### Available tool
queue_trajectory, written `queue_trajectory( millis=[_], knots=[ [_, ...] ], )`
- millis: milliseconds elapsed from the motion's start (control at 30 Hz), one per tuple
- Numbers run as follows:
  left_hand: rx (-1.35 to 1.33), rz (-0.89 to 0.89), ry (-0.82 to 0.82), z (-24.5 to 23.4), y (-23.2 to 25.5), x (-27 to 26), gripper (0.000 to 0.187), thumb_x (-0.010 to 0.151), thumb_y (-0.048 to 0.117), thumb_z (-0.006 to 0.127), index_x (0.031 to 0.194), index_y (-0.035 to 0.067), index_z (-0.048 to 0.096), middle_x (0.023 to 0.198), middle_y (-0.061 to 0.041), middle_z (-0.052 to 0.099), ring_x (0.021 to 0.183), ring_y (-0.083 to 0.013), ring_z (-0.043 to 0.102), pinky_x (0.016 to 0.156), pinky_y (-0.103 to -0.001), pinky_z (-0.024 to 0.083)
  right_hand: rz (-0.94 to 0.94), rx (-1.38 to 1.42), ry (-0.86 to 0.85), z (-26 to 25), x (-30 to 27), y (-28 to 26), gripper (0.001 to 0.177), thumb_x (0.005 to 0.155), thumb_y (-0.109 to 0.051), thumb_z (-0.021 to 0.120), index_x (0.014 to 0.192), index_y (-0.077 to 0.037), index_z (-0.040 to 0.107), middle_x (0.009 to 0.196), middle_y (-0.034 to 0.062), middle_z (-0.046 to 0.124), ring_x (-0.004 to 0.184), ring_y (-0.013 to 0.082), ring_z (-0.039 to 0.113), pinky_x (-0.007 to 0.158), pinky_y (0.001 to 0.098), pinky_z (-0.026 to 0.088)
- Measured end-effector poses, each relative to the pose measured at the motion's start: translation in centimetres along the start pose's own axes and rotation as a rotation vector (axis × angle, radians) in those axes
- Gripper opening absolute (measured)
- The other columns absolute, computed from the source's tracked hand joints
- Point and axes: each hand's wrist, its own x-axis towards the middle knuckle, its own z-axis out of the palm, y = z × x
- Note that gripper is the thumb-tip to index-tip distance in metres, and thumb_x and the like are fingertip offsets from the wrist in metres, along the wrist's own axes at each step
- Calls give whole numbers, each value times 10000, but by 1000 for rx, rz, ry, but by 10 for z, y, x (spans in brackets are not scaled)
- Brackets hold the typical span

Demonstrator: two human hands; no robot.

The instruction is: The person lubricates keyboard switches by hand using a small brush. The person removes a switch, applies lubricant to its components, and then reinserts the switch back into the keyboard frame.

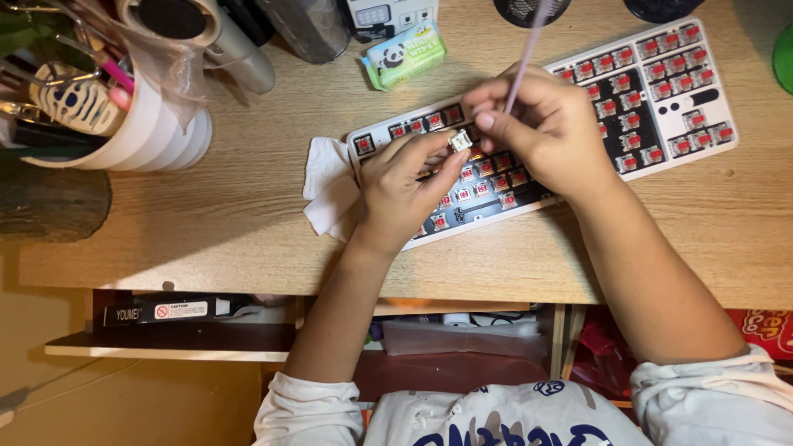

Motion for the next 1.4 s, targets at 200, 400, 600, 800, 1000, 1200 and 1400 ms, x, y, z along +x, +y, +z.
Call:
queue_trajectory(
  millis=[200,400,600,800,1000,1200,1400],
  knots=[
    [-25,15,100,4,-1,0,283,940,17,792,1202,-12,689,1074,-109,731,928,-155,760,792,-256,644,124,-131,-62,5,-2,0,221,983,-9,698,1202,-2,725,921,33,716,779,77,656,705,224,543],
    [49,19,28,-31,8,-9,217,957,34,803,1150,33,705,1041,-68,722,949,-158,764,812,-239,667,57,-359,-198,32,2,-5,110,962,-38,737,1070,-35,756,883,48,705,760,99,660,647,248,530],
    [186,-189,111,-95,24,-40,227,899,9,793,1081,-7,659,1052,-96,697,905,-159,762,798,-261,655,-154,-493,-343,85,13,-12,162,928,-63,758,1086,-24,767,883,104,726,763,199,681,693,329,536],
    [336,-286,111,-123,5,-69,164,883,2,753,1019,8,661,1015,-113,682,831,-181,750,693,-259,642,-444,-706,-293,132,23,-4,331,717,84,632,1019,32,757,974,212,673,878,328,663,814,405,576],
    [263,-429,102,-131,-19,-81,214,872,49,781,1023,-1,637,960,-96,695,806,-150,742,635,-267,619,-324,-807,-425,168,20,5,193,752,-20,756,944,1,769,948,172,690,871,334,697,822,432,588],
    [279,-251,144,-135,-22,-87,294,835,33,807,1123,28,749,927,-119,701,771,-200,692,680,-307,562,-189,-871,-442,184,23,4,166,794,-84,793,899,30,734,915,239,636,814,417,663,763,483,555],
    [255,-322,139,-133,-20,-86,208,836,46,819,1032,45,750,910,-105,713,766,-203,697,654,-311,569,-308,-749,-363,175,17,2,194,794,-35,750,963,49,706,928,223,622,828,403,663,775,466,557]
  ],
)
